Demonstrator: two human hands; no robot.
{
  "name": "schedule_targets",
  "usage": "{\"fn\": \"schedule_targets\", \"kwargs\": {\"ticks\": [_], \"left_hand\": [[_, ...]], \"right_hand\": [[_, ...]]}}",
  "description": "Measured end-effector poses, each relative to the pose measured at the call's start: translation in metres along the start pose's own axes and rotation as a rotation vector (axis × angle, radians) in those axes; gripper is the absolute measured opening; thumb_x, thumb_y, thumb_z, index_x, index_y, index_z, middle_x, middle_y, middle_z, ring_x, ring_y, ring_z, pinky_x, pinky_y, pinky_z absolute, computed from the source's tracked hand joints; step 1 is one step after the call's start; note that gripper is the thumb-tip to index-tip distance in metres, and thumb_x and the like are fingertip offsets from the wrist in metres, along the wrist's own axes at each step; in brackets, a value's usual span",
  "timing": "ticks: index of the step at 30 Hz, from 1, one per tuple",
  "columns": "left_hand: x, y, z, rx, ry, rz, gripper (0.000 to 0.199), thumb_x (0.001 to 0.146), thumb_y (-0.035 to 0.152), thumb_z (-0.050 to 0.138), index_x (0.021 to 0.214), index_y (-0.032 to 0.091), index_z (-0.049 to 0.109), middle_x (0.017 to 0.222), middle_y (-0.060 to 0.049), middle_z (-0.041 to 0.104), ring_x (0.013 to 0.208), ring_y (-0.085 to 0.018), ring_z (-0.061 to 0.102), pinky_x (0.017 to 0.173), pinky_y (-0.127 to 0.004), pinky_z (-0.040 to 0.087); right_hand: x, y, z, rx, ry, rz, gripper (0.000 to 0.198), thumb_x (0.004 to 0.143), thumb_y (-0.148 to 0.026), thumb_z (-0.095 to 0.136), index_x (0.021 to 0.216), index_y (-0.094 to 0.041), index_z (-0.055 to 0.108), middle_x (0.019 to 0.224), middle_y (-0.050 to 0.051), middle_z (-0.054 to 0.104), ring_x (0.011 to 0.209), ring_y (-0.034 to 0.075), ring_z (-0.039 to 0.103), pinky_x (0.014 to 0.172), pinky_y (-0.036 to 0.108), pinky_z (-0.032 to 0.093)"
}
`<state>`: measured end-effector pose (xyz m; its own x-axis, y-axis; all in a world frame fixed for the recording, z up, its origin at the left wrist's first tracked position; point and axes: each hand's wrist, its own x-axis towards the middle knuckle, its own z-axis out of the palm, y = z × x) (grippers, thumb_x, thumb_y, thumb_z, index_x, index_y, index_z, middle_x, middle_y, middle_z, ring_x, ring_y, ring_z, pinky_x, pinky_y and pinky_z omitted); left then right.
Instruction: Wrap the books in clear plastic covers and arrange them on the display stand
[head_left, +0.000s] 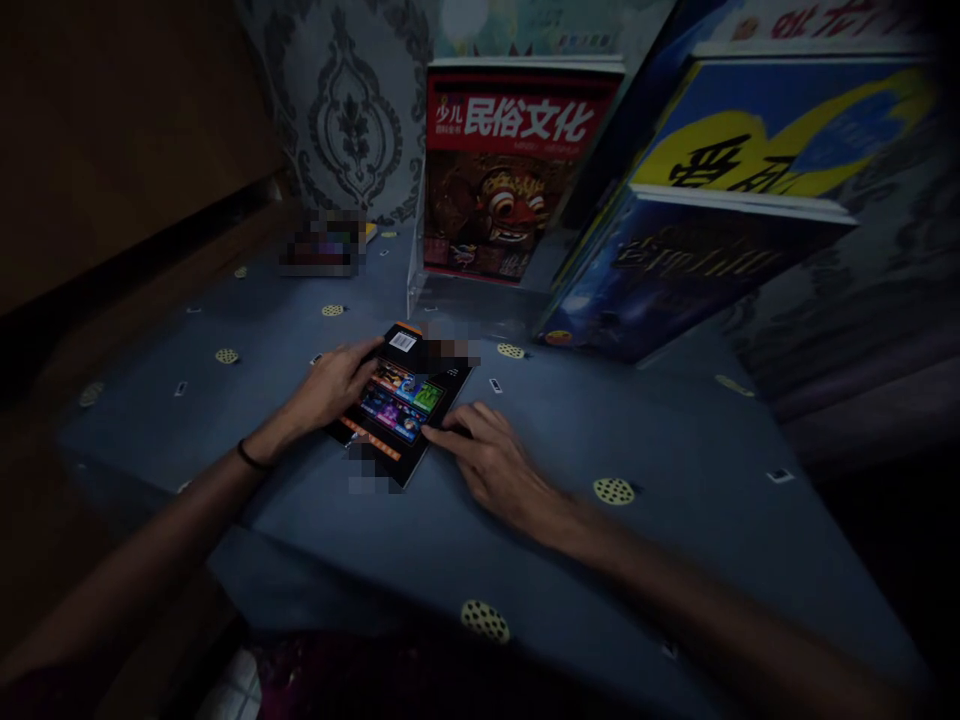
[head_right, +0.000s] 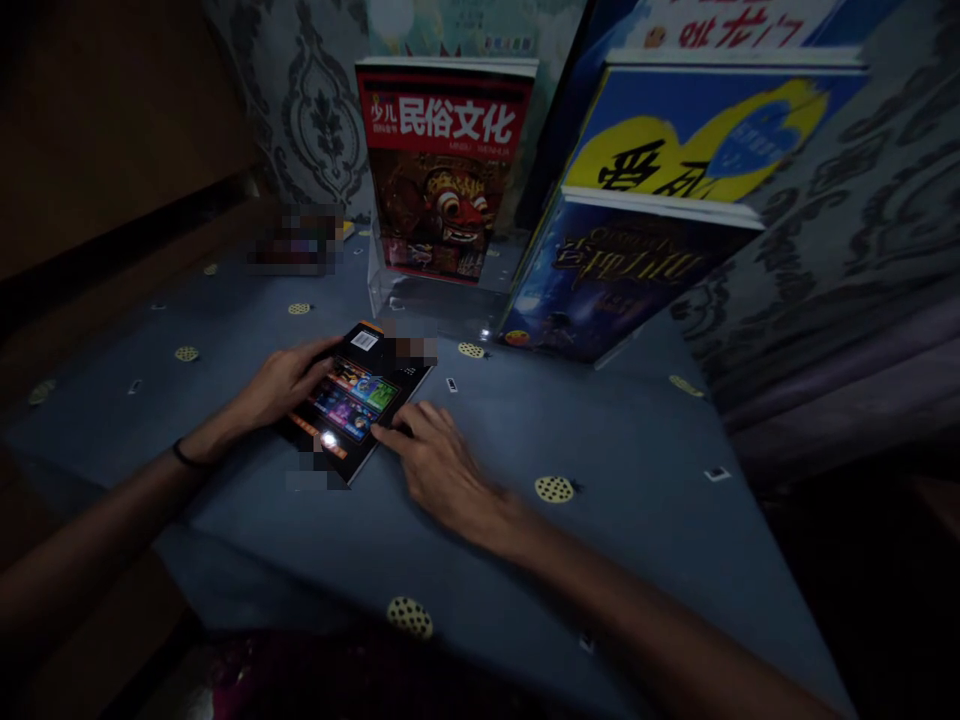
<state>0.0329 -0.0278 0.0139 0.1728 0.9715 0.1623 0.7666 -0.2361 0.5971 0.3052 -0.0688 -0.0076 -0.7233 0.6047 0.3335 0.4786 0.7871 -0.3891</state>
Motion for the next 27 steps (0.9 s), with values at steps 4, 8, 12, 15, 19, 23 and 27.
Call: {"fn": "schedule_targets", "kwargs": {"ticks": [4,8,12,15,19,23,27], "left_hand": [[0.003,-0.001,-0.007,-0.564,-0.006,-0.181,0.05,0.088,0.031,0.063,0.135,0.014,0.058,0.128,-0.013,0.07,0.116,-0.028,0.067,0.103,-0.046,0.052],[-0.004,-0.002,-0.012,-0.896,-0.072,-0.427,0.047,0.073,0.023,0.08,0.116,0.013,0.065,0.111,-0.013,0.075,0.093,-0.022,0.074,0.089,-0.037,0.06],[-0.01,0.008,-0.019,-0.897,-0.23,-0.47,0.039,0.071,0.026,0.083,0.105,0.014,0.067,0.102,-0.011,0.077,0.085,-0.023,0.075,0.083,-0.037,0.063],[-0.01,0.032,-0.041,-0.742,-0.105,-0.324,0.048,0.073,0.033,0.08,0.115,0.018,0.063,0.107,-0.008,0.077,0.087,-0.025,0.075,0.083,-0.043,0.064],[-0.019,0.077,-0.081,-0.342,0.238,0.101,0.042,0.087,0.038,0.069,0.128,0.032,0.059,0.123,0.004,0.072,0.114,-0.029,0.067,0.101,-0.05,0.057],[-0.045,0.089,-0.078,-0.007,0.133,0.354,0.035,0.099,0.036,0.053,0.133,0.034,0.059,0.133,0.005,0.068,0.114,-0.024,0.067,0.1,-0.045,0.058],[-0.075,0.063,-0.039,0.066,-0.373,0.602,0.034,0.103,0.027,0.047,0.134,0.027,0.06,0.14,-0.005,0.064,0.132,-0.021,0.058,0.111,-0.046,0.051]], "right_hand": [[-0.003,-0.001,0.003,0.004,0.034,-0.013,0.05,0.094,-0.004,0.043,0.132,-0.026,0.065,0.108,0.01,0.064,0.097,0.023,0.055,0.083,0.041,0.053],[-0.004,0.0,0.001,0.035,0.037,-0.022,0.052,0.092,-0.002,0.044,0.133,-0.027,0.065,0.106,0.009,0.063,0.095,0.023,0.054,0.085,0.043,0.054],[-0.004,-0.003,-0.003,0.081,0.021,-0.013,0.054,0.093,-0.004,0.043,0.137,-0.029,0.061,0.106,0.009,0.062,0.095,0.023,0.054,0.086,0.045,0.056],[-0.004,-0.007,-0.004,0.176,0.089,0.044,0.056,0.095,-0.007,0.04,0.145,-0.029,0.052,0.111,0.009,0.062,0.1,0.023,0.058,0.09,0.047,0.056],[-0.002,0.012,-0.007,0.338,0.389,0.257,0.043,0.102,-0.024,0.04,0.144,-0.027,0.049,0.114,0.009,0.065,0.103,0.023,0.064,0.093,0.046,0.055],[0.001,0.06,-0.028,0.468,0.649,0.455,0.035,0.1,-0.035,0.044,0.133,-0.026,0.055,0.113,0.009,0.069,0.102,0.023,0.068,0.087,0.042,0.058],[0.0,0.082,-0.049,0.457,0.741,0.498,0.029,0.098,-0.031,0.048,0.124,-0.026,0.06,0.109,0.007,0.071,0.096,0.022,0.07,0.083,0.04,0.059]]}}
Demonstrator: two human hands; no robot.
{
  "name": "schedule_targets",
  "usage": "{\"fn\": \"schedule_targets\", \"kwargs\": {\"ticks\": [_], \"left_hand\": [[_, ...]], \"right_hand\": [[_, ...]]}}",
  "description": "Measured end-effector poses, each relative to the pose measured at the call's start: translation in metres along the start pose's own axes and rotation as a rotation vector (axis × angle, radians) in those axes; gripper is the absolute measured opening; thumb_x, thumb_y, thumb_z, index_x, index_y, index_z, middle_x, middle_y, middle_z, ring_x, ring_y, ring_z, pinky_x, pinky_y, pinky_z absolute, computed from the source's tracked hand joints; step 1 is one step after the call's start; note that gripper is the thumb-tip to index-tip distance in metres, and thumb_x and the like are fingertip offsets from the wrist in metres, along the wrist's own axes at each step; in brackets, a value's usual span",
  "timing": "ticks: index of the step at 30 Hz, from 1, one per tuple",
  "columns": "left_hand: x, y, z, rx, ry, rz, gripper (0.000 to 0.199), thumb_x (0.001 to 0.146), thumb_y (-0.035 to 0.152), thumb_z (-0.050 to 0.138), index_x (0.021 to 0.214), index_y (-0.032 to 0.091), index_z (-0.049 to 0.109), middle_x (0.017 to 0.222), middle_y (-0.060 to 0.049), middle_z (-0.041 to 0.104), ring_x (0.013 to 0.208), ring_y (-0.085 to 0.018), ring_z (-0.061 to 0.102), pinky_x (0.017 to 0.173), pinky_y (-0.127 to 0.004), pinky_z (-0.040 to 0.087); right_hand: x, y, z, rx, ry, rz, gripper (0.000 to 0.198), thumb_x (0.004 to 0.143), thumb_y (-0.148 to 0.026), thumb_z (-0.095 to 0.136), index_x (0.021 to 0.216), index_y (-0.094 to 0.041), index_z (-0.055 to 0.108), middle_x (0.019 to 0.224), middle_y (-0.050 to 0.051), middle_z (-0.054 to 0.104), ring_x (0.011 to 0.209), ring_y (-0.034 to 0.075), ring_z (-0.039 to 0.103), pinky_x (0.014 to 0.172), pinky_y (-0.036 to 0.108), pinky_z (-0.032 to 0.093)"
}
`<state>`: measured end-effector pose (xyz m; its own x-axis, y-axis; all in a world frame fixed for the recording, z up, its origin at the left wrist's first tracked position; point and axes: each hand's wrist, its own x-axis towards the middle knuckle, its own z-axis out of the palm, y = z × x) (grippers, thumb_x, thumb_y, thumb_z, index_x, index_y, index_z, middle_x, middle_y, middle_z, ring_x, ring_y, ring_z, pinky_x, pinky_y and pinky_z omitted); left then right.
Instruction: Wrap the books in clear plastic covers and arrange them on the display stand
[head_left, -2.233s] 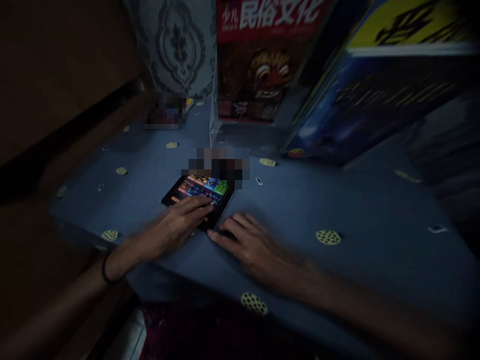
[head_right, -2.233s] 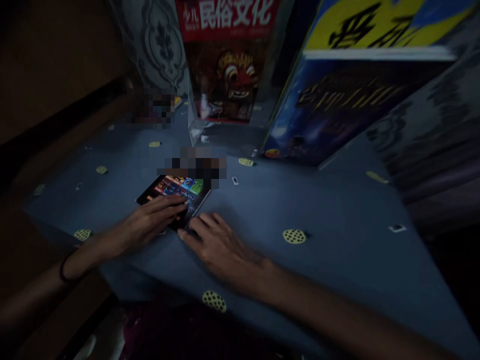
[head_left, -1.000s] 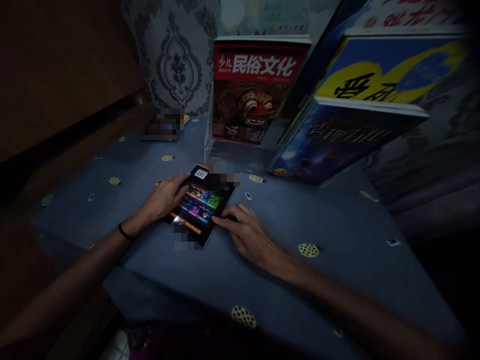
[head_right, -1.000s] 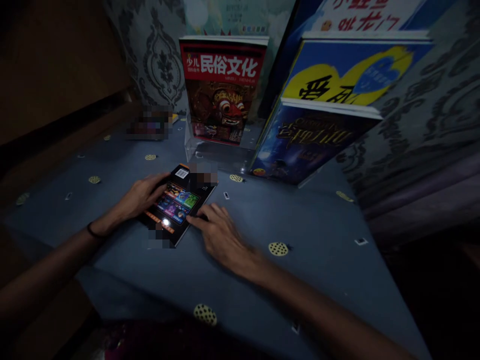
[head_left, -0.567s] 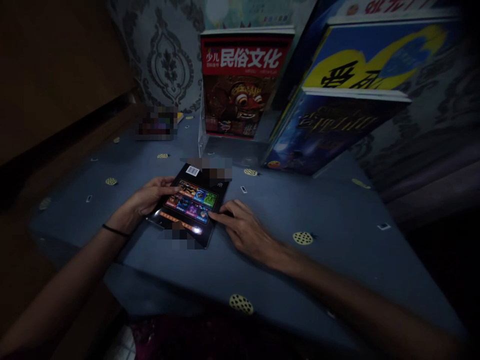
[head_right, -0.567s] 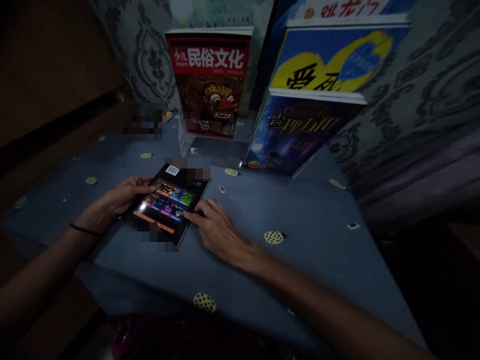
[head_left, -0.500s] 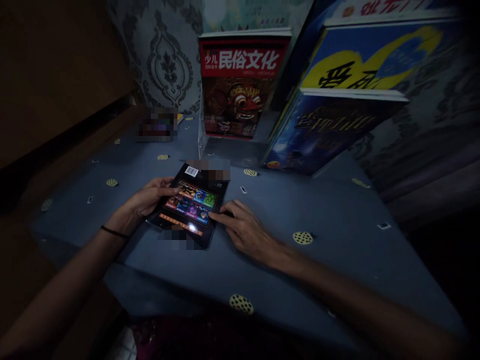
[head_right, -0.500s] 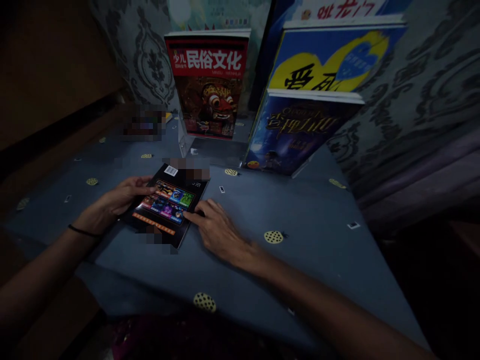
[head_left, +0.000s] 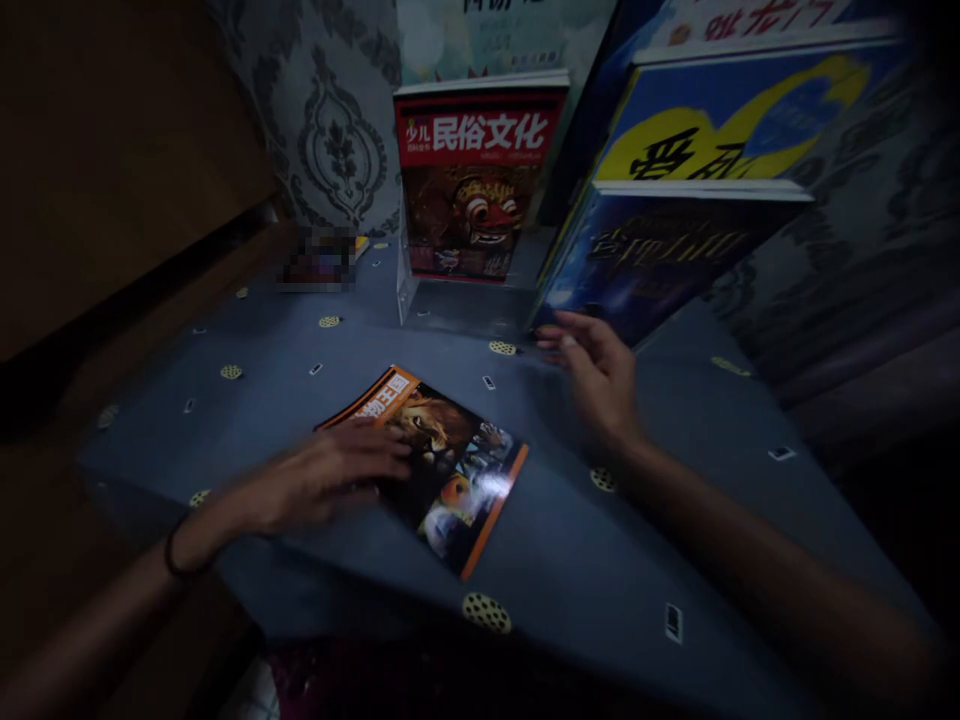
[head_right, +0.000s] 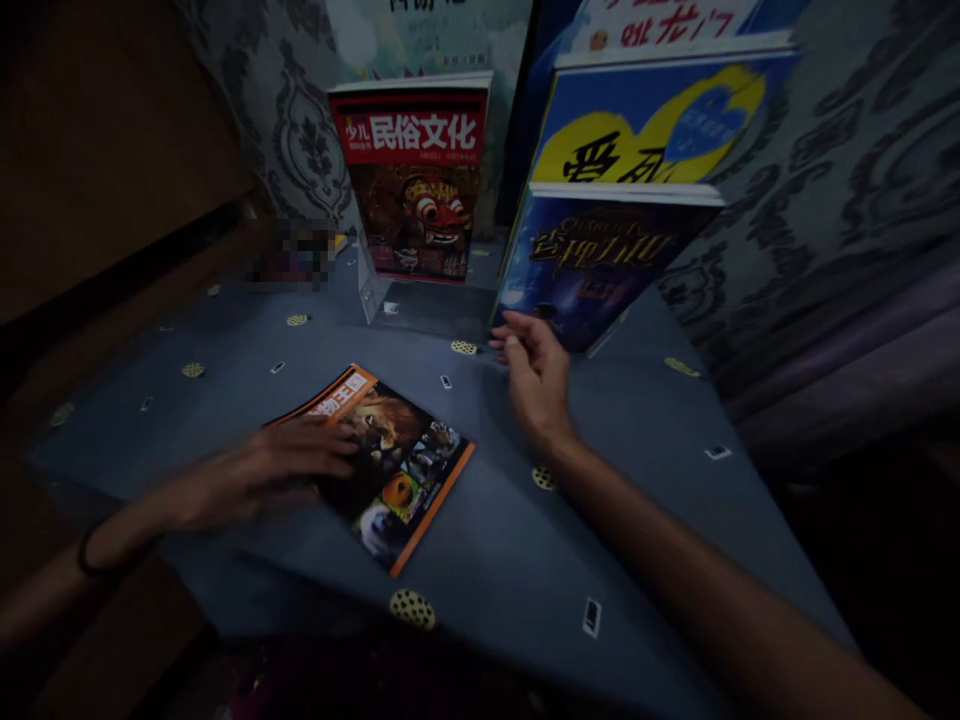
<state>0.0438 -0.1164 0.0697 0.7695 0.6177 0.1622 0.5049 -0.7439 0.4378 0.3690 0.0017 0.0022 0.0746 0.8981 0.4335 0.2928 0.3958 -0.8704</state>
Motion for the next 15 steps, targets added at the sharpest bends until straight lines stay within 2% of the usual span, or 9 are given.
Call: {"fn": "schedule_targets", "kwargs": {"ticks": [3,5,6,9,12,15], "left_hand": [[-0.014,0.0,0.024,0.009,-0.07,-0.034,0.045,0.098,0.026,0.058,0.142,0.025,0.054,0.155,-0.009,0.048,0.147,-0.023,0.042,0.116,-0.049,0.044],[-0.017,0.004,0.03,-0.004,-0.059,-0.088,0.045,0.097,0.024,0.059,0.142,0.027,0.054,0.156,-0.009,0.048,0.146,-0.023,0.044,0.117,-0.048,0.043],[-0.017,0.006,0.031,-0.009,-0.049,-0.108,0.043,0.098,0.024,0.058,0.14,0.027,0.056,0.154,-0.008,0.05,0.144,-0.023,0.046,0.118,-0.049,0.042],[-0.016,0.008,0.036,-0.02,-0.035,-0.164,0.037,0.099,0.029,0.057,0.136,0.027,0.061,0.149,-0.008,0.055,0.141,-0.023,0.05,0.118,-0.05,0.041],[-0.016,0.007,0.04,-0.047,-0.041,-0.203,0.038,0.1,0.033,0.055,0.137,0.026,0.06,0.15,-0.008,0.055,0.141,-0.023,0.049,0.118,-0.048,0.042],[-0.019,0.005,0.043,-0.06,-0.047,-0.218,0.037,0.1,0.033,0.055,0.137,0.028,0.06,0.156,-0.006,0.048,0.145,-0.023,0.044,0.121,-0.051,0.037]], "right_hand": [[-0.012,-0.018,0.007,-0.106,-0.195,-0.173,0.024,0.097,-0.027,0.05,0.115,-0.023,0.066,0.106,0.008,0.073,0.098,0.023,0.069,0.088,0.044,0.058],[-0.027,-0.036,0.023,-0.174,-0.453,-0.323,0.024,0.098,-0.023,0.049,0.112,-0.023,0.069,0.107,0.008,0.073,0.102,0.024,0.069,0.092,0.046,0.057],[-0.035,-0.045,0.033,-0.169,-0.604,-0.398,0.029,0.098,-0.02,0.046,0.117,-0.023,0.067,0.111,0.008,0.074,0.105,0.023,0.068,0.093,0.046,0.057],[-0.052,-0.062,0.064,-0.168,-0.9,-0.581,0.039,0.101,-0.017,0.04,0.136,-0.018,0.057,0.137,0.012,0.065,0.13,0.022,0.058,0.108,0.049,0.05],[-0.048,-0.06,0.09,-0.206,-1.058,-0.645,0.044,0.104,-0.02,0.035,0.145,-0.013,0.049,0.15,0.014,0.054,0.142,0.02,0.047,0.116,0.048,0.043],[-0.027,-0.044,0.109,-0.278,-1.105,-0.641,0.045,0.106,-0.025,0.031,0.147,-0.014,0.047,0.155,0.013,0.049,0.148,0.019,0.039,0.121,0.05,0.035]]}}
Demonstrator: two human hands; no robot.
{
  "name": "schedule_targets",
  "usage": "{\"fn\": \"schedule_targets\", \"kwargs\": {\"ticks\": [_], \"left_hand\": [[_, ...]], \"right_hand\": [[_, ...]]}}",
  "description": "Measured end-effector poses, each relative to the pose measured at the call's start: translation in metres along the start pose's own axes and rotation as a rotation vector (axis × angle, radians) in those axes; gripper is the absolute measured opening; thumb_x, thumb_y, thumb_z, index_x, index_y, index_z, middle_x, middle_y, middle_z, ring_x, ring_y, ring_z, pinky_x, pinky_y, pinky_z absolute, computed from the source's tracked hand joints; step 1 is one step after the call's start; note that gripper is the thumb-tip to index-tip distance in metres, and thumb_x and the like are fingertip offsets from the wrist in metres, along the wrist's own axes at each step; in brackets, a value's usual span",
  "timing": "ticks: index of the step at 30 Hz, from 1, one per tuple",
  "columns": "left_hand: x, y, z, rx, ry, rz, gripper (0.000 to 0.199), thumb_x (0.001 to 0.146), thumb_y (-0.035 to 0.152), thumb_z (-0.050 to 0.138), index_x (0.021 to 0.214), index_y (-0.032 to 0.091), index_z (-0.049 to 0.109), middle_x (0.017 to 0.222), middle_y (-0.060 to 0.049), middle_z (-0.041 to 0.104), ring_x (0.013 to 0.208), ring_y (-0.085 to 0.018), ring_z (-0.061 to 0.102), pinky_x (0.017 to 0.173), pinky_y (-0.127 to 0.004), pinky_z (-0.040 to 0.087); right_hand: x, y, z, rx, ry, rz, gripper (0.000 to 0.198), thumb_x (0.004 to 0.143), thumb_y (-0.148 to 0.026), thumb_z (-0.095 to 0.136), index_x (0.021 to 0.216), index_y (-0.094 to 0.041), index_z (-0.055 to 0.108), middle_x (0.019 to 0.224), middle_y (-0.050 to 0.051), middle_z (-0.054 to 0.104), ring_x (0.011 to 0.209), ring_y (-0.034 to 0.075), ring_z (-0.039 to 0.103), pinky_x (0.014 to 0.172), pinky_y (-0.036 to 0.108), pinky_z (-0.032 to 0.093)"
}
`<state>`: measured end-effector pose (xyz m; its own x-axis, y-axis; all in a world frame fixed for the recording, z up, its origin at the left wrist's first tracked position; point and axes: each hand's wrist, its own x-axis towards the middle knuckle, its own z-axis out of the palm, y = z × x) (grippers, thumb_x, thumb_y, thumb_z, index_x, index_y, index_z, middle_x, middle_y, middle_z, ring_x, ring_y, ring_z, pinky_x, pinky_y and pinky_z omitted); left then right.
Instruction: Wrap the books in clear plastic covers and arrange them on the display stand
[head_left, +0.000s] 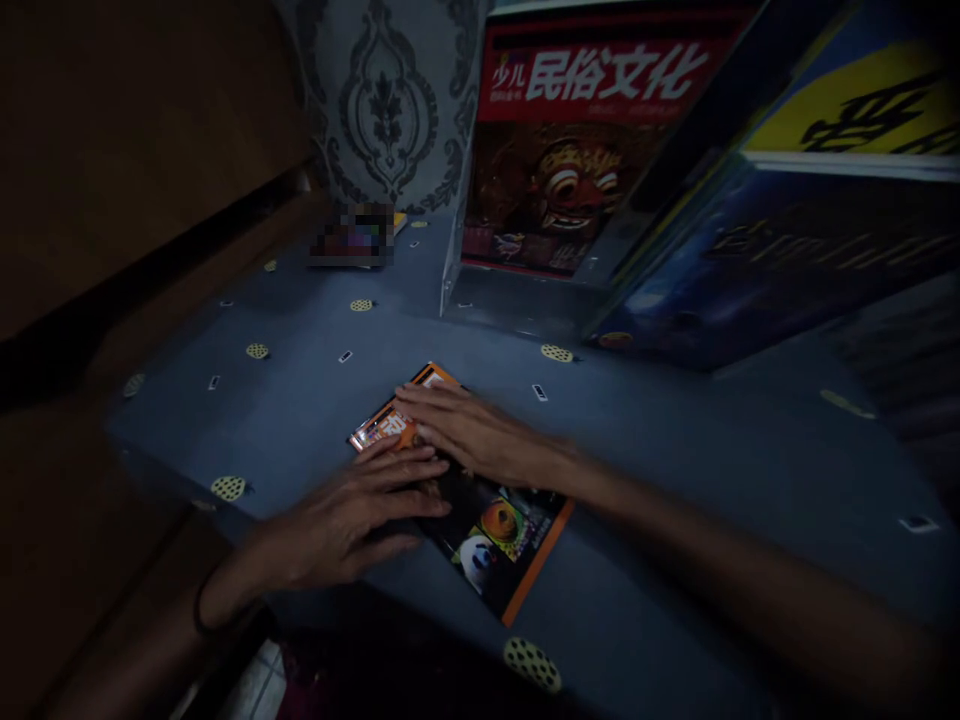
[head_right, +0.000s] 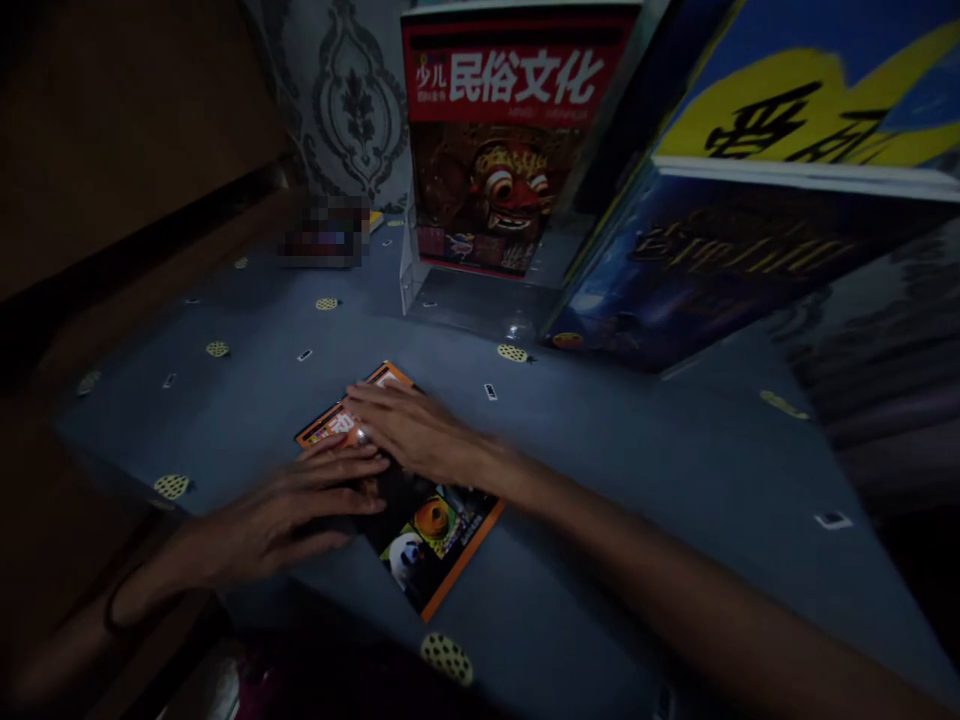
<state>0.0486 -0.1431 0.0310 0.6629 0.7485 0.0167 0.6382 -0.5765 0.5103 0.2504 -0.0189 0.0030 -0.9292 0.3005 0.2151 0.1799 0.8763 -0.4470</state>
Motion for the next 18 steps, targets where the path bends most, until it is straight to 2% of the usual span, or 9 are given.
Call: {"fn": "schedule_targets", "kwargs": {"ticks": [4,7,11,14,18], "left_hand": [[-0.002,-0.001,0.001,-0.006,0.026,0.007,0.037,0.099,0.03,0.056,0.136,0.028,0.06,0.158,-0.004,0.046,0.147,-0.022,0.042,0.124,-0.052,0.03],[-0.001,-0.002,0.002,-0.006,0.044,0.021,0.036,0.099,0.029,0.056,0.135,0.027,0.061,0.156,-0.005,0.048,0.145,-0.021,0.044,0.125,-0.051,0.03],[-0.001,-0.005,0.005,-0.004,0.061,0.021,0.034,0.101,0.031,0.054,0.133,0.027,0.062,0.154,-0.005,0.051,0.144,-0.021,0.045,0.124,-0.051,0.031],[-0.001,-0.006,0.008,-0.001,0.091,0.029,0.033,0.101,0.032,0.053,0.132,0.027,0.063,0.152,-0.006,0.053,0.144,-0.021,0.045,0.123,-0.052,0.032],[-0.001,-0.008,0.01,0.008,0.084,0.028,0.033,0.102,0.033,0.05,0.132,0.027,0.063,0.152,-0.006,0.053,0.144,-0.021,0.046,0.122,-0.053,0.032]], "right_hand": [[0.014,0.026,0.0,-0.111,0.004,0.118,0.047,0.105,-0.023,0.033,0.148,-0.011,0.045,0.156,0.016,0.046,0.149,0.022,0.036,0.124,0.053,0.028],[0.019,0.027,0.001,-0.176,0.014,0.17,0.048,0.102,-0.018,0.034,0.147,-0.009,0.046,0.155,0.017,0.047,0.149,0.023,0.037,0.123,0.055,0.028],[0.019,0.021,0.001,-0.193,0.012,0.165,0.048,0.103,-0.02,0.033,0.148,-0.01,0.045,0.156,0.016,0.047,0.149,0.023,0.037,0.124,0.053,0.027],[0.007,0.018,0.0,-0.231,0.029,0.174,0.048,0.104,-0.021,0.034,0.149,-0.009,0.044,0.158,0.018,0.043,0.15,0.025,0.034,0.125,0.055,0.023],[-0.036,0.008,0.002,-0.269,0.085,0.24,0.047,0.105,-0.026,0.033,0.151,-0.018,0.042,0.162,0.012,0.038,0.152,0.025,0.031,0.124,0.061,0.019]]}}
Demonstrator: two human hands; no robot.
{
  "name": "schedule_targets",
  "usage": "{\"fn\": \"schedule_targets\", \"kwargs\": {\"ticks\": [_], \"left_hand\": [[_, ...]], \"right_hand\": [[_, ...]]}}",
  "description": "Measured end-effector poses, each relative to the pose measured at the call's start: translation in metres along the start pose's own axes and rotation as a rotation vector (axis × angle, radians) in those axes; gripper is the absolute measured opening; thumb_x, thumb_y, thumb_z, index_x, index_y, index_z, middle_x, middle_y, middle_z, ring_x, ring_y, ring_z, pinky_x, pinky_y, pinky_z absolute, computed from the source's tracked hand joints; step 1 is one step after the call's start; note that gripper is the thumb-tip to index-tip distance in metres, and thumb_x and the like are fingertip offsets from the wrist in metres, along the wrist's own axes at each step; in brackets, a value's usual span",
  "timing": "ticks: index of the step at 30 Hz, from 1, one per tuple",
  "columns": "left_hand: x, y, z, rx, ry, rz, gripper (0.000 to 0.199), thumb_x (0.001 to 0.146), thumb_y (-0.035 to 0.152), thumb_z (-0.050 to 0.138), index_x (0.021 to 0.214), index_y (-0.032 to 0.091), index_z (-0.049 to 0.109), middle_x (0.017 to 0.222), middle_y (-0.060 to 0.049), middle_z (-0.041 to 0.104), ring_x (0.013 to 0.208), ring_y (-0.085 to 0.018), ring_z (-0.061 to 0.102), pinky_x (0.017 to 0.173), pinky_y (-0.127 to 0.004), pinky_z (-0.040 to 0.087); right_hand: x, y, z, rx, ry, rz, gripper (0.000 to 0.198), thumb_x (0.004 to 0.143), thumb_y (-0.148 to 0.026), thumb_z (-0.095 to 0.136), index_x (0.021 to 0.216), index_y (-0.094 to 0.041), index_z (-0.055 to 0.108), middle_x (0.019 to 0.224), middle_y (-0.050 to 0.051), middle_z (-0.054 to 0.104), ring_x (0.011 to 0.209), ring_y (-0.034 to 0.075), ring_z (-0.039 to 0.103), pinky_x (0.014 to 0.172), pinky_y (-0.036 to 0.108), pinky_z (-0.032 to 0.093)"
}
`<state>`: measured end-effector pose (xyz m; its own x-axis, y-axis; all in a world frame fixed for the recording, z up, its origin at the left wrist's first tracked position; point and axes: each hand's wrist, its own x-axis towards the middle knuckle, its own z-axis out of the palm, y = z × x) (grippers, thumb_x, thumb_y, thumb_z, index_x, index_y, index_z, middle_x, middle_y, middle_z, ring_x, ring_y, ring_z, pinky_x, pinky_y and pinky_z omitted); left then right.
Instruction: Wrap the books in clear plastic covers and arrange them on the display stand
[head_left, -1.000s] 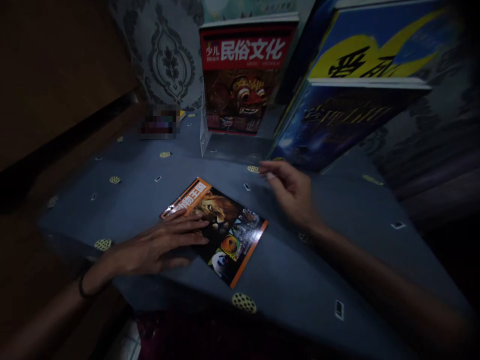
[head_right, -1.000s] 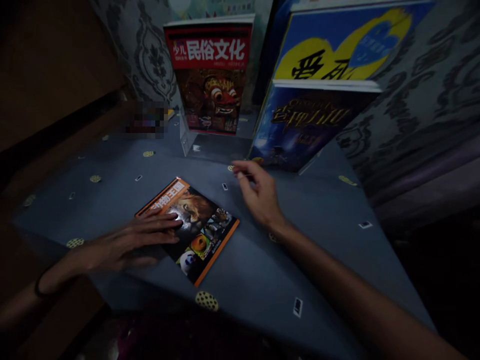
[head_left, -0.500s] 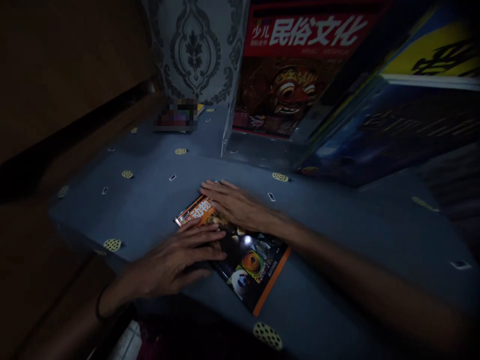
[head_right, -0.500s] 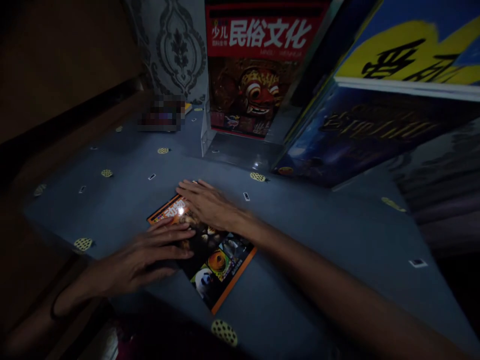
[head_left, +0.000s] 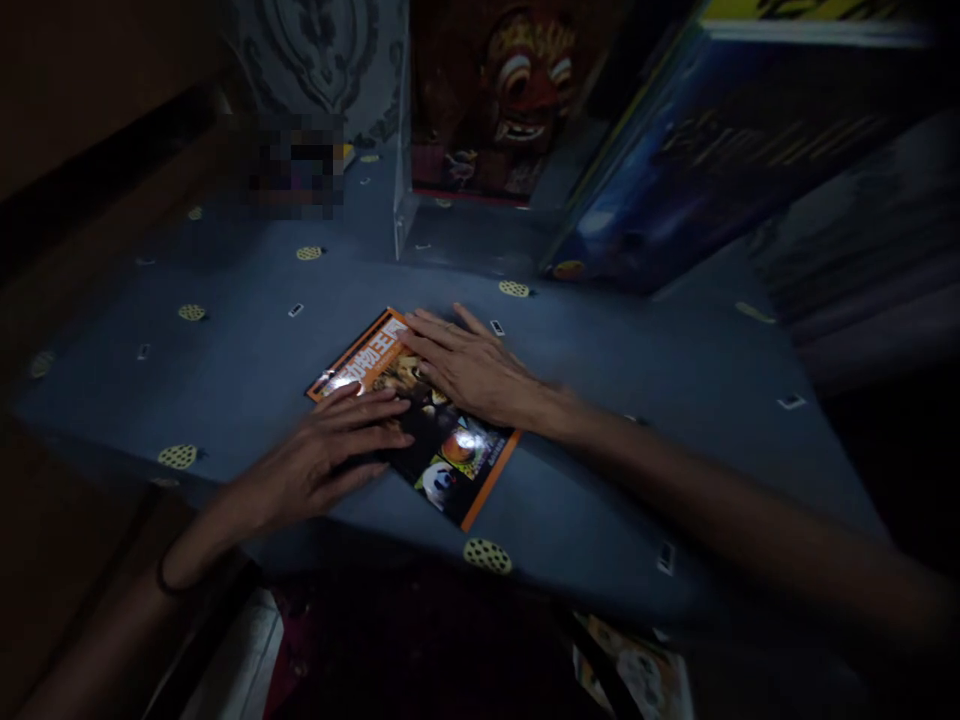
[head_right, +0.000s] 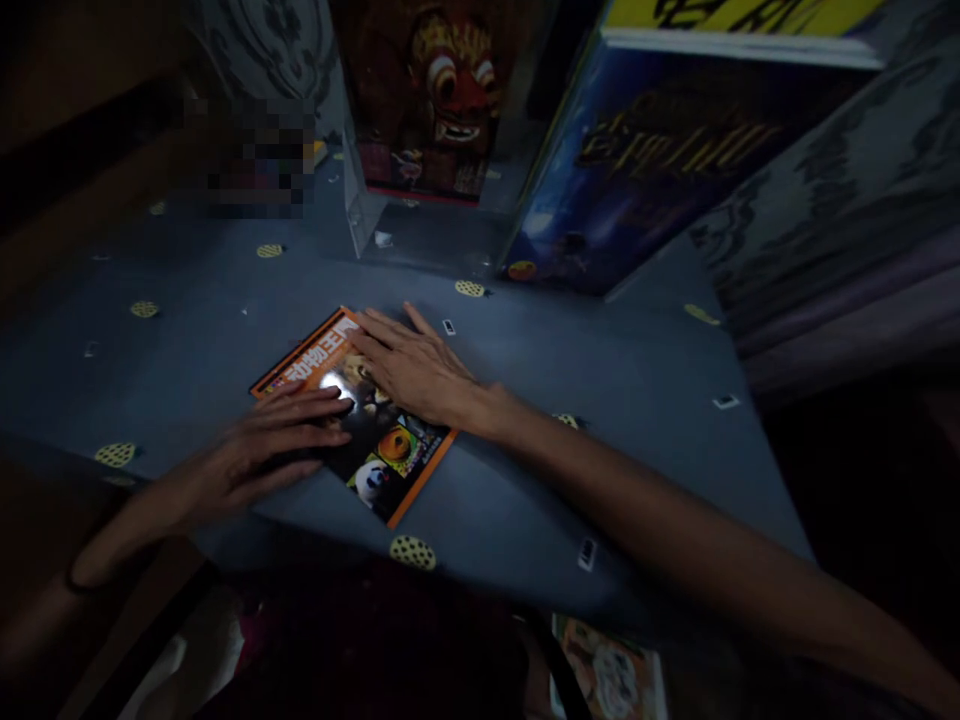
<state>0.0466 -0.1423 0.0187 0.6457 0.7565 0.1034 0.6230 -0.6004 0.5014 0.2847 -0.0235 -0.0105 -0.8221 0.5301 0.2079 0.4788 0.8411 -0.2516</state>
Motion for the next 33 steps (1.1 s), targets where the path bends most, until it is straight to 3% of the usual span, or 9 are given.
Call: {"fn": "schedule_targets", "kwargs": {"ticks": [7,11,15,20,22,28,30,33], "left_hand": [[-0.001,-0.002,0.001,0.039,-0.01,-0.003,0.035,0.102,0.034,0.049,0.134,0.029,0.062,0.152,-0.005,0.053,0.145,-0.023,0.044,0.122,-0.055,0.032],[0.001,-0.002,0.001,0.139,-0.007,0.07,0.039,0.1,0.042,0.053,0.135,0.025,0.061,0.151,-0.01,0.053,0.144,-0.026,0.046,0.12,-0.054,0.036],[0.005,0.0,0.0,0.302,-0.017,0.175,0.045,0.099,0.042,0.057,0.141,0.025,0.056,0.148,-0.01,0.056,0.142,-0.027,0.048,0.118,-0.049,0.041],[0.008,0.009,-0.005,0.484,-0.104,0.317,0.064,0.098,0.015,0.051,0.157,0.03,0.032,0.153,-0.007,0.052,0.146,-0.027,0.042,0.12,-0.045,0.038],[0.011,0.019,-0.007,0.571,-0.163,0.348,0.071,0.095,0.013,0.052,0.159,0.029,0.026,0.153,-0.009,0.051,0.145,-0.029,0.043,0.119,-0.046,0.038],[0.018,0.043,-0.006,0.822,-0.21,0.341,0.062,0.095,0.014,0.051,0.155,0.015,0.038,0.15,-0.02,0.051,0.134,-0.039,0.053,0.105,-0.053,0.049],[0.017,0.039,-0.006,0.855,-0.16,0.341,0.057,0.093,0.01,0.049,0.15,0.011,0.043,0.147,-0.02,0.055,0.131,-0.039,0.056,0.1,-0.051,0.052],[0.015,0.025,-0.015,0.834,0.011,0.32,0.046,0.094,0.007,0.048,0.14,0.01,0.053,0.136,-0.017,0.065,0.124,-0.033,0.063,0.095,-0.042,0.055]], "right_hand": [[-0.08,-0.013,-0.015,0.016,0.009,0.173,0.051,0.107,-0.034,0.029,0.156,-0.017,0.034,0.162,0.013,0.037,0.153,0.025,0.028,0.125,0.058,0.021],[-0.086,-0.017,-0.015,0.017,0.027,0.201,0.051,0.107,-0.035,0.032,0.155,-0.019,0.035,0.161,0.014,0.039,0.151,0.027,0.032,0.123,0.061,0.024],[-0.085,-0.017,-0.012,0.015,0.107,0.178,0.045,0.105,-0.031,0.036,0.147,-0.018,0.048,0.155,0.014,0.048,0.146,0.027,0.042,0.12,0.059,0.033],[-0.088,-0.018,-0.013,0.02,0.2,0.133,0.04,0.105,-0.027,0.037,0.134,-0.013,0.061,0.142,0.016,0.061,0.136,0.027,0.054,0.112,0.056,0.046],[-0.089,-0.019,-0.013,0.019,0.221,0.122,0.039,0.105,-0.027,0.038,0.133,-0.013,0.061,0.141,0.016,0.062,0.134,0.028,0.056,0.11,0.056,0.048],[-0.089,-0.019,-0.015,0.053,0.263,0.122,0.039,0.105,-0.03,0.041,0.13,-0.01,0.064,0.136,0.018,0.065,0.129,0.029,0.059,0.108,0.056,0.05],[-0.09,-0.019,-0.017,0.108,0.255,0.143,0.04,0.105,-0.034,0.042,0.13,-0.013,0.065,0.136,0.017,0.064,0.13,0.03,0.058,0.108,0.056,0.05],[-0.092,-0.018,-0.023,0.249,0.224,0.178,0.04,0.104,-0.043,0.045,0.131,-0.021,0.066,0.137,0.013,0.064,0.13,0.029,0.058,0.106,0.057,0.05]]}}
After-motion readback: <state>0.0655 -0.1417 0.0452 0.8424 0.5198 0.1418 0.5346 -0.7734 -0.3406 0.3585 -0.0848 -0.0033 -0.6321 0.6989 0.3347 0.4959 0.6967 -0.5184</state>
